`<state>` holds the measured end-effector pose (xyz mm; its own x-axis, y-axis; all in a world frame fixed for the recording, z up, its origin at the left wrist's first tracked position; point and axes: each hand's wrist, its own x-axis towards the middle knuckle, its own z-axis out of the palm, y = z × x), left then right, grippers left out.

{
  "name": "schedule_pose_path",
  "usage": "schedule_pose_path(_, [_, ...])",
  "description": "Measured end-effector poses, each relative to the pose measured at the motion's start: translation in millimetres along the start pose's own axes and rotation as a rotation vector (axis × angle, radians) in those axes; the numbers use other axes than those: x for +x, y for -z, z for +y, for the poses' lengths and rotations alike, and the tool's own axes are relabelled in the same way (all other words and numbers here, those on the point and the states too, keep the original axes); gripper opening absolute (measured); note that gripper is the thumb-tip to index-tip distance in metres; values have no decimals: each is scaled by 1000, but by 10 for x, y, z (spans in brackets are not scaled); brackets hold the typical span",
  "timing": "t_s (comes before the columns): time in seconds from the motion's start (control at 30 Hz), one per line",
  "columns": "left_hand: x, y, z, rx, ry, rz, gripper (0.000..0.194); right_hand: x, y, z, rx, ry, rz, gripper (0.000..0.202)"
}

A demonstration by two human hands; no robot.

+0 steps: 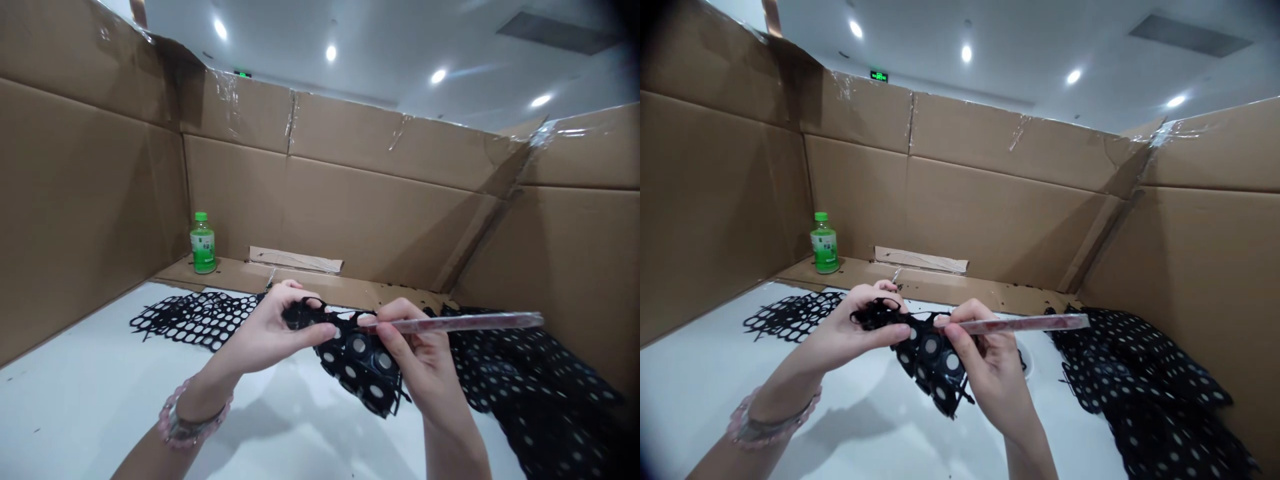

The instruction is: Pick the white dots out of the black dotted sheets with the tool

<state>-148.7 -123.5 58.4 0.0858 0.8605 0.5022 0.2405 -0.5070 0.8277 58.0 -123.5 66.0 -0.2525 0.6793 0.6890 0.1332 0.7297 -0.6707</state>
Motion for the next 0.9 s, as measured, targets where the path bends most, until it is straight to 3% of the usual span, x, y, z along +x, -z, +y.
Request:
schedule_pose_path(0.33, [2,25,72,224,-109,-60,20,-50,-12,-57,-167,-26,0,19])
schedule_pose_path(0.5, [-17,32,123,346,-156,-147,19,-86,-100,-135,-431,132,5,16])
schedule_pose_path(0.73, [-62,-12,16,8,-7,-20,26,-131,-298,-117,-567,368,102,18])
schedule_pose_path(0.9, [-16,-7,38,-220,106,-83,24,-105,-230,-117,-486,295,120,15])
